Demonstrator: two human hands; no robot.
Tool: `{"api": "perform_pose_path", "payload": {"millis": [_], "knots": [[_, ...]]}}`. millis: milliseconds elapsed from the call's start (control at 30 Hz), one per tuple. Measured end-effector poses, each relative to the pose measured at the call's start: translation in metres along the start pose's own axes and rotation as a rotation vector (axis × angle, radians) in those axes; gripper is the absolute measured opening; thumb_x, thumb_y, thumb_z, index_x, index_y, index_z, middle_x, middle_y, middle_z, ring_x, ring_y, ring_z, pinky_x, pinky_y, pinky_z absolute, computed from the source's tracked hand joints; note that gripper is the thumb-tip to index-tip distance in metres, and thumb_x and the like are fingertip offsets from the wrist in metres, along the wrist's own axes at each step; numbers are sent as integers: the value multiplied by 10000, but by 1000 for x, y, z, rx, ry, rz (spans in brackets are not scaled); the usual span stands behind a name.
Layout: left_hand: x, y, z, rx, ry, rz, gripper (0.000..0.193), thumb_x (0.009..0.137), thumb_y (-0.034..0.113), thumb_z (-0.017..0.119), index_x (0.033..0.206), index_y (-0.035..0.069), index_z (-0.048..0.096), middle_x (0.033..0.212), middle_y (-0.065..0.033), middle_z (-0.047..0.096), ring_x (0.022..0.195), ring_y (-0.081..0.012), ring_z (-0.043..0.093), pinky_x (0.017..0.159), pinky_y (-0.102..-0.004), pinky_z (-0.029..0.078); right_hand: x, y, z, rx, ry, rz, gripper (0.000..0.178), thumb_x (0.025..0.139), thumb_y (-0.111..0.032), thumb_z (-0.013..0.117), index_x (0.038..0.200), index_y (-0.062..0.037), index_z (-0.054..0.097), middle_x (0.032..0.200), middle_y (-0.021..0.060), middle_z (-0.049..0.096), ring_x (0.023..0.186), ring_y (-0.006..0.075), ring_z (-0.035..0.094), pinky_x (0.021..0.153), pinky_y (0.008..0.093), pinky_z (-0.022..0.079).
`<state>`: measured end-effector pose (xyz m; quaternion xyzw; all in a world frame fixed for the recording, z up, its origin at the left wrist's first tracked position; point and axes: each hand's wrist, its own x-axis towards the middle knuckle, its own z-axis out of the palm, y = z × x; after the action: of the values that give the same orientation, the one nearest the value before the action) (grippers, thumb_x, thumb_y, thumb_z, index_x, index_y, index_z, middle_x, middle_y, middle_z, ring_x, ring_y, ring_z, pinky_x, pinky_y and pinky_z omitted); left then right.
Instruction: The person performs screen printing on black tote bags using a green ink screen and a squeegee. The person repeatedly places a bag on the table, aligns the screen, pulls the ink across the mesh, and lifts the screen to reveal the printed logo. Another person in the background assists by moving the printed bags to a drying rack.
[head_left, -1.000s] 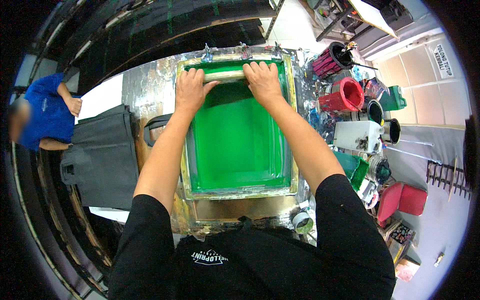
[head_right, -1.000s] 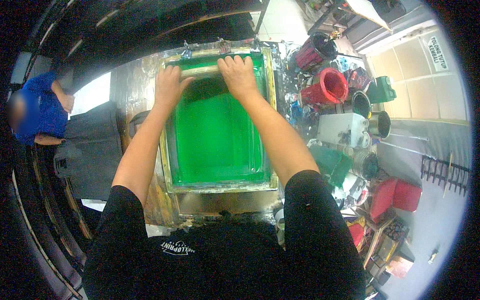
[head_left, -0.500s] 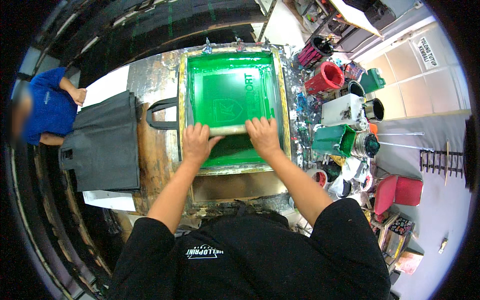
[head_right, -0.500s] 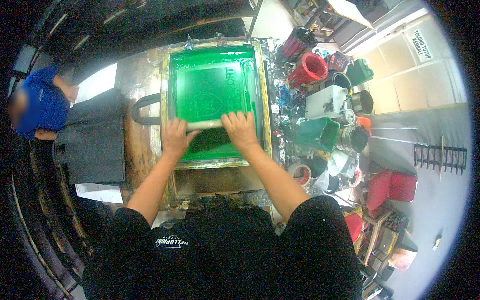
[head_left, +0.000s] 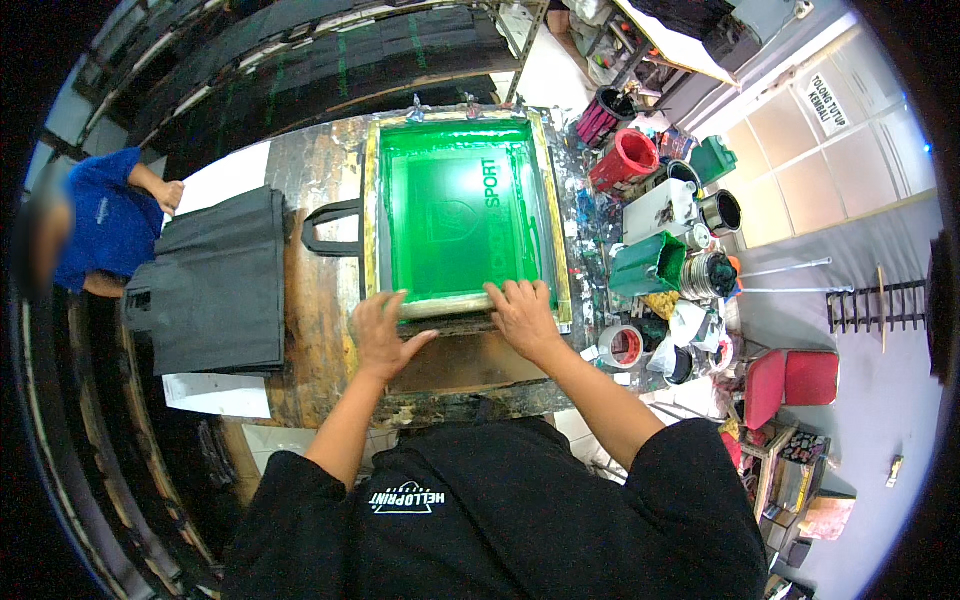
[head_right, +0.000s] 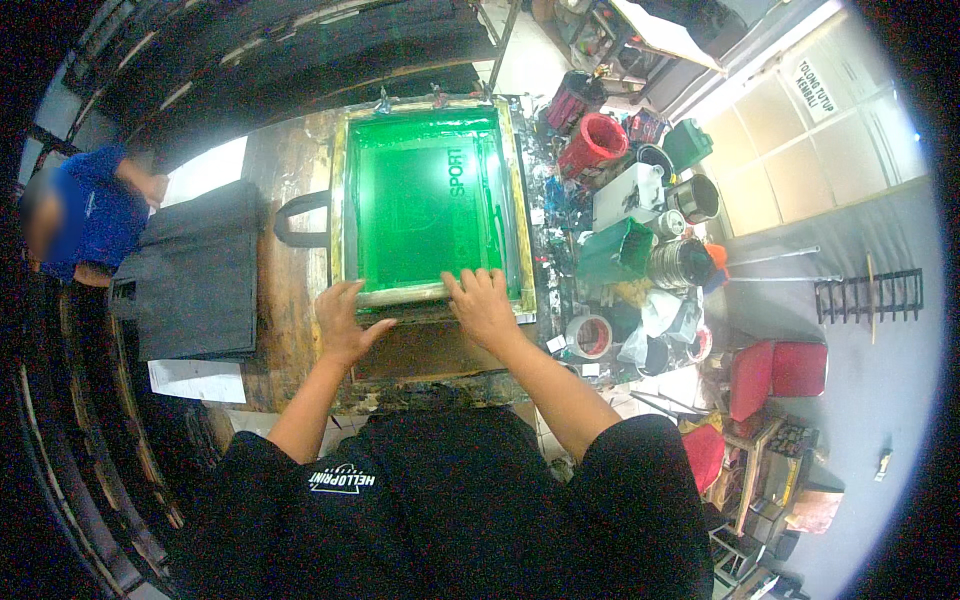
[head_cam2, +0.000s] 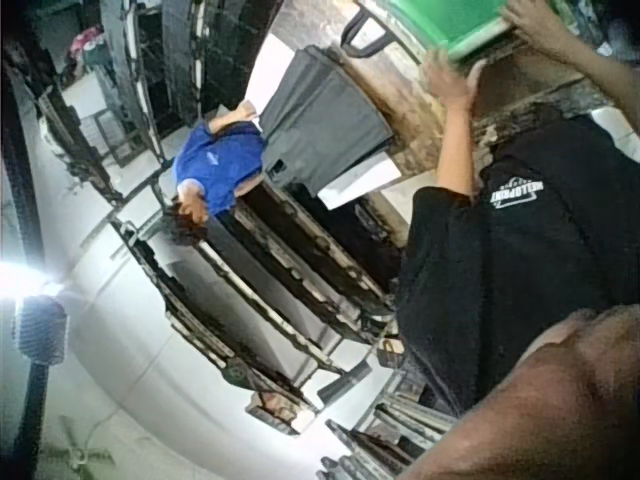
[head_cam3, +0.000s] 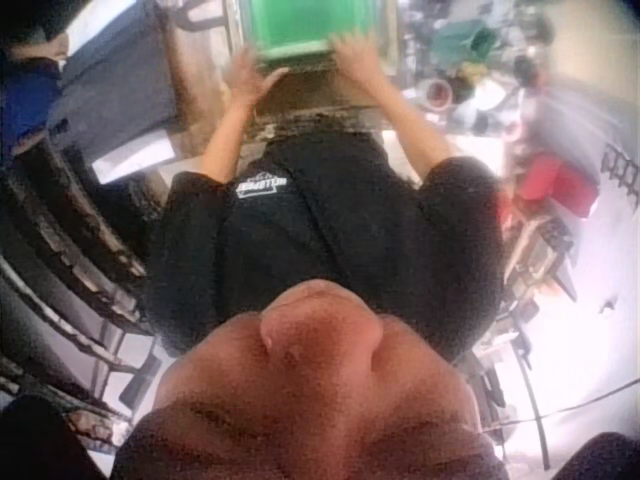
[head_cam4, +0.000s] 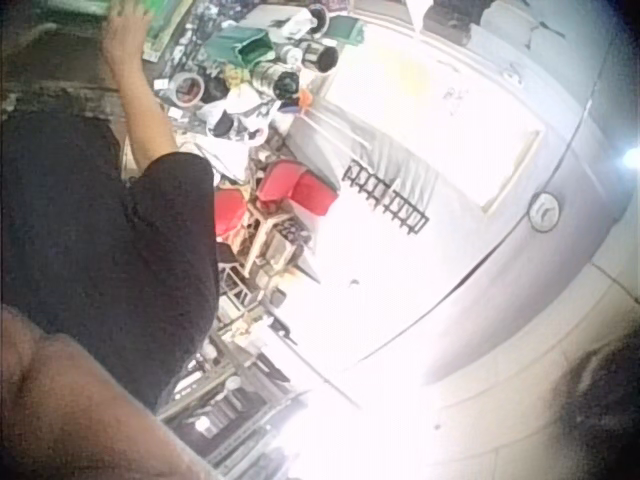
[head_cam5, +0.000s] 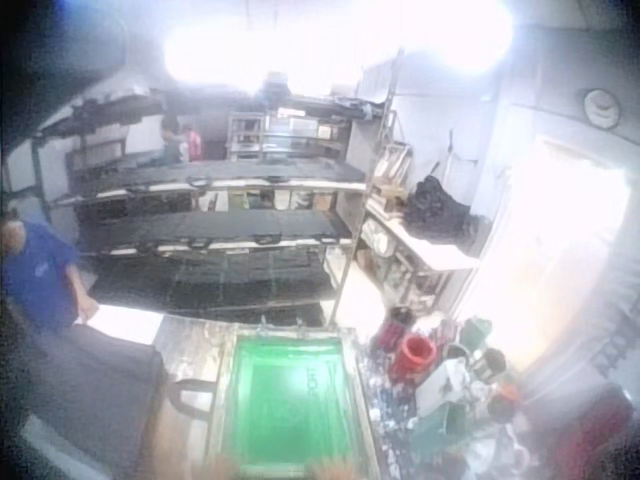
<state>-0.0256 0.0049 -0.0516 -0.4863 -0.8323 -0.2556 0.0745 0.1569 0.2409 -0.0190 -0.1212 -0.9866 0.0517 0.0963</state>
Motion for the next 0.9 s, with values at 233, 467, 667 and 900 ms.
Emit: {"api": "perform_pose_path", "payload": {"millis": [233, 467, 667, 900], "knots": [[-52, -47, 9, 87, -235, -394, 1178, 586, 598, 976, 1520, 41, 526, 1293, -182, 543, 1213, -396, 522, 1052, -525, 409, -38, -10, 33, -12, 63, 19, 501, 851, -201, 754, 1334, -212, 618, 1152, 73, 607, 1141, 259, 580, 1049, 571, 337], [-65, -62, 24, 28, -105, -351, 1090, 539, 459, 1017, 1460, 45, 606, 1208, -150, 584, 1136, -381, 554, 999, -507, 435, -30, -12, 21, 59, 57, 32, 447, 897, -151, 657, 1336, -228, 625, 1172, 68, 612, 1129, 258, 600, 1056, 578, 342], [-55, -41, -4, -306, 11, -483, 1022, 633, 260, 1007, 1522, 29, 559, 1281, -195, 701, 1140, -297, 653, 994, -448, 495, -15, -11, -32, 80, 53, 28, 492, 861, -190, 749, 1336, -203, 619, 1208, 76, 600, 1195, 272, 574, 1064, 586, 296], [32, 11, -75, -866, 327, -564, 841, 772, 129, 961, 1497, -16, 559, 1213, -81, 717, 995, -131, 672, 813, -261, 537, 51, -8, -129, -74, 268, 14, 440, 848, -329, 733, 1245, -153, 664, 1086, 89, 617, 1053, 272, 594, 1026, 530, 319]]}}
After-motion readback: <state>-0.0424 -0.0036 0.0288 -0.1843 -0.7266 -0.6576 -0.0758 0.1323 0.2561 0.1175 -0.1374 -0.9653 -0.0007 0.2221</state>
